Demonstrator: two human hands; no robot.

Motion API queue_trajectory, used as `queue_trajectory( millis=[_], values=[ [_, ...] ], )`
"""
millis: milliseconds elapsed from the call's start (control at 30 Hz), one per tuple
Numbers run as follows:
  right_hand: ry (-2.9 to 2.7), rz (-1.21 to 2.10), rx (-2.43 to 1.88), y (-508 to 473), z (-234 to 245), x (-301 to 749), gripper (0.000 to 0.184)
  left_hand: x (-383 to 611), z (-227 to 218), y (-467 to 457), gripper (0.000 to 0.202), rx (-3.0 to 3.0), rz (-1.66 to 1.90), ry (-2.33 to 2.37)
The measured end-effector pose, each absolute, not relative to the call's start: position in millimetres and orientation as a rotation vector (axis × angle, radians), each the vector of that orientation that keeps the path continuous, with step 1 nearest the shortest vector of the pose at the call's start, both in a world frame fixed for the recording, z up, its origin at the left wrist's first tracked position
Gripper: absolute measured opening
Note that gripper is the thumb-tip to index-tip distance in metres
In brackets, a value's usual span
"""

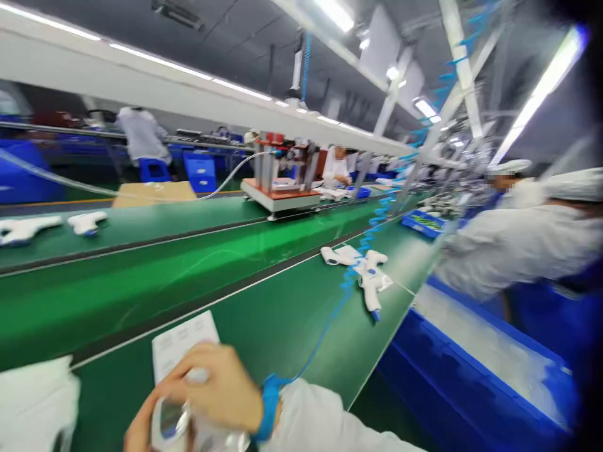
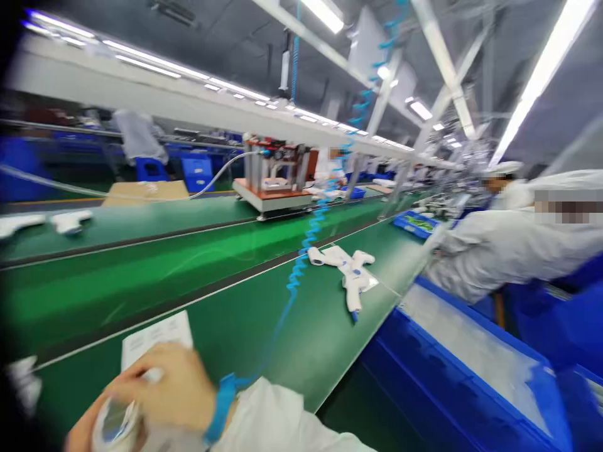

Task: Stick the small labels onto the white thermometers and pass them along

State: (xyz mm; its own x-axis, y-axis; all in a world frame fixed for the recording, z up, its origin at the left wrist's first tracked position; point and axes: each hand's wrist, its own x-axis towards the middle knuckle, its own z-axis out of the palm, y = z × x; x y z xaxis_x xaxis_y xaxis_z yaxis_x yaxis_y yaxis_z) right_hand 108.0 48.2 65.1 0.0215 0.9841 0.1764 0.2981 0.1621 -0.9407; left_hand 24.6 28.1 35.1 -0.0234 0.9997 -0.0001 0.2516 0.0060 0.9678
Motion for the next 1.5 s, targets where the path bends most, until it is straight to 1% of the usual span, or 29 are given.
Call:
queue_trajectory(
  millis=[67,100,133,200,267,400,533,600,700,867,933,1000,1067,1133,1200,1267,1333,1400,1500],
  values=[
    [-1.380,0.916,-1.240,41,73,110,0.012,6,47,14,0.072,1.333,1.056,1.434],
    [-1.378,0.968,-1.190,38,75,113,0.010,2,53,10,0.073,1.296,1.001,1.330],
    [-1.367,1.029,-1.150,37,77,117,0.012,-1,60,7,0.076,1.257,0.956,1.221],
    [-1.374,1.185,-1.091,35,79,125,0.035,-1,70,8,0.079,1.179,0.957,1.121],
    [-1.435,1.303,-1.059,35,81,131,0.048,0,76,12,0.080,1.161,0.960,1.068],
    [-1.586,1.377,-1.048,32,85,132,0.057,-2,80,12,0.086,1.124,0.983,0.975],
    [-1.548,1.395,-1.054,32,83,129,0.070,-6,80,11,0.091,1.057,0.988,0.923],
    [-1.493,1.427,-0.991,32,79,128,0.069,-6,82,11,0.091,1.079,1.002,0.918],
    [-1.438,1.415,-0.947,30,74,128,0.055,-3,83,12,0.088,1.112,1.043,0.921],
    [-1.509,1.149,-1.024,29,75,123,0.040,1,79,10,0.085,1.075,1.139,0.928],
    [-1.529,1.051,-1.049,34,78,121,0.030,1,76,8,0.086,1.071,1.145,0.941],
    [-1.531,1.003,-1.075,38,80,121,0.021,2,73,5,0.086,1.077,1.163,0.947],
    [-1.474,0.988,-1.115,39,77,120,0.017,2,72,3,0.087,1.056,1.169,0.932],
    [-1.319,1.010,-1.185,33,70,119,0.021,3,72,3,0.089,0.956,1.179,0.917],
    [-1.205,1.144,-1.259,21,59,118,0.032,3,72,6,0.089,0.812,1.230,0.918],
    [-1.266,1.396,-1.303,10,48,117,0.044,1,71,12,0.086,0.733,1.244,0.939],
    [-1.438,1.556,-1.322,9,38,119,0.049,-5,69,18,0.083,0.841,1.118,0.996],
    [-1.583,1.477,-1.395,25,29,124,0.047,-16,63,23,0.082,1.120,0.947,1.129],
    [-1.668,1.089,-1.677,86,20,141,0.044,-40,50,30,0.082,1.547,0.861,1.578]
  ],
)
